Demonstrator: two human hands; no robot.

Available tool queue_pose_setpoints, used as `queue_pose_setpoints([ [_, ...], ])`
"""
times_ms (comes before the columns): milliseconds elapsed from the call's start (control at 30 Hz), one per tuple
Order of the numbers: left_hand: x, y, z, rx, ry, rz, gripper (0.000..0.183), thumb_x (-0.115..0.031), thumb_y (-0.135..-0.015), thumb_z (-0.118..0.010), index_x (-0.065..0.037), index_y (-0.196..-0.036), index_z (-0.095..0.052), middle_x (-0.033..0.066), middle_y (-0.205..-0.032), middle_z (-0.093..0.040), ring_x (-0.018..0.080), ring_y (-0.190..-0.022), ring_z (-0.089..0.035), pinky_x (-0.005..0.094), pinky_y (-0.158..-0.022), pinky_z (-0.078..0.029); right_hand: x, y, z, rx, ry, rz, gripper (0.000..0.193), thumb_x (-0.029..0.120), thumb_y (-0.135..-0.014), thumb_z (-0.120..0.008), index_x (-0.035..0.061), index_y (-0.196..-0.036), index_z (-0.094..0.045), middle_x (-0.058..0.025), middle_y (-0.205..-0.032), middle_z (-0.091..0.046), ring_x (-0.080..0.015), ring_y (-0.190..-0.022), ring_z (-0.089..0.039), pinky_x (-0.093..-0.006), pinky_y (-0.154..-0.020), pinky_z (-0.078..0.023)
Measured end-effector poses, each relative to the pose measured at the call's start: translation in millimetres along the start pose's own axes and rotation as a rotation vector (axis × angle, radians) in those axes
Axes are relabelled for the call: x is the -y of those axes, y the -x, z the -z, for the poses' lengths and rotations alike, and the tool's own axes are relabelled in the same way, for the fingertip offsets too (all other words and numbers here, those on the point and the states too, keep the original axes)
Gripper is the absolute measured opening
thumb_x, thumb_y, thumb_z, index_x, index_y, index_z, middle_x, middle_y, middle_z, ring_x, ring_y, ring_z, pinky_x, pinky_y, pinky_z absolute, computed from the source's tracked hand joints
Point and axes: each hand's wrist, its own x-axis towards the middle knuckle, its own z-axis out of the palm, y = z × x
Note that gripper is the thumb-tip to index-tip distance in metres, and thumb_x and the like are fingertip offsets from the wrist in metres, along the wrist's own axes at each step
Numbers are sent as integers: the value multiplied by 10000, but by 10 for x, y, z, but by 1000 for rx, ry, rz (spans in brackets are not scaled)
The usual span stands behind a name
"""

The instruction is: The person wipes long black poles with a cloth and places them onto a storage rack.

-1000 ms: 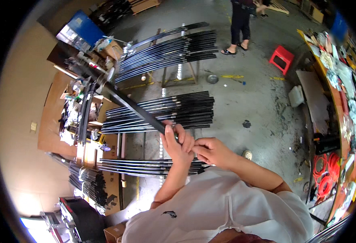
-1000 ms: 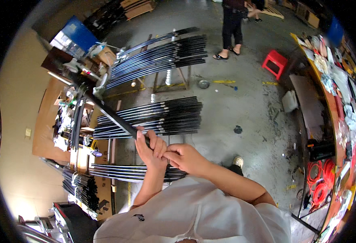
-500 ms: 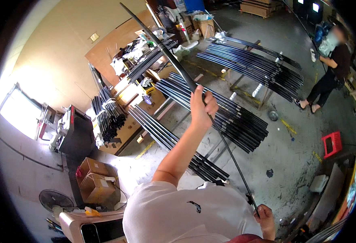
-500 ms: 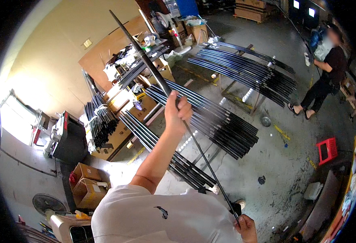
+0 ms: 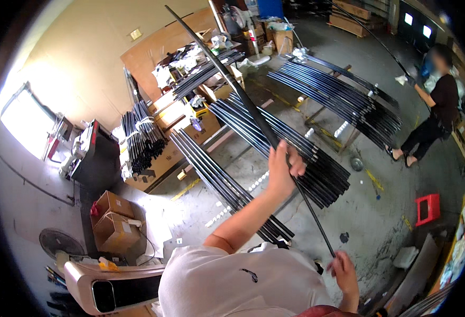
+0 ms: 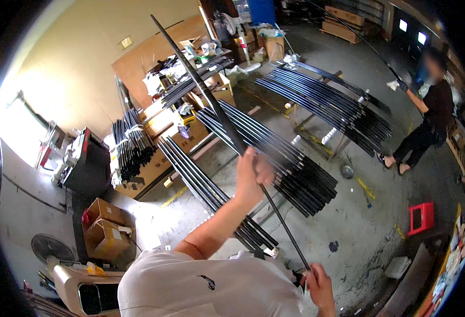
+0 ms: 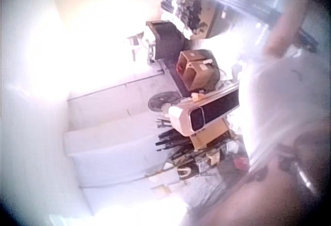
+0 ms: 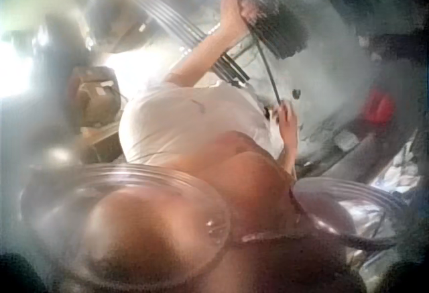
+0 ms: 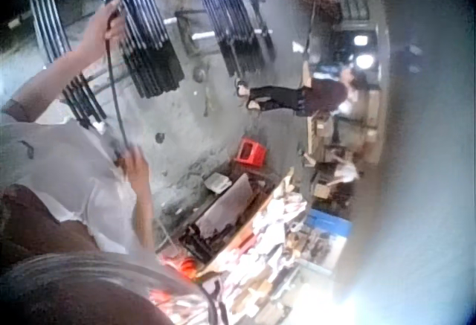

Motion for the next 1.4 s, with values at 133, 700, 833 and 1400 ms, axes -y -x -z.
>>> queue_pose_setpoints([
  [133, -236, -113, -47, -69, -88, -55, 248, -326, -905, -471, -153, -761, -369, -18, -550, -336, 102, -408, -320, 272, -396, -292, -540, 309, 61, -57, -204, -53, 233, 192, -951, -444, -1, -1014, -556, -11, -665, -526, -61, -518, -419, -211, -463, -329],
  [700, -175, -158, -356, 80, 3, 228, 364, -458, -936, -406, -116, -1050, -463, 29, -808, -478, 158, -654, -473, 338, -641, -446, 136, -59, -240, -370, 219, 131, 470, 76, -867, -439, 58, -1329, -358, -63, -595, -505, -149, -509, -466, -289, -496, -389],
  [833, -366, -438, -263, -18, 123, 151, 301, -425, -926, -466, -130, -871, -438, -39, -638, -379, 82, -509, -328, 240, -473, -300, -126, 126, -173, -196, 205, 121, 466, 85, -874, -453, 42, -1327, -349, -61, -563, -499, -153, -491, -471, -289, -484, -384],
  [1400, 477, 519, -245, 62, 26, 161, 320, -464, -931, -416, -151, -866, -426, -50, -621, -320, 60, -464, -276, 218, -431, -253, 68, -221, -392, -336, 223, 168, 503, 240, -828, -573, 77, -1280, -423, -113, -558, -492, -268, -497, -525, -363, -501, -409],
])
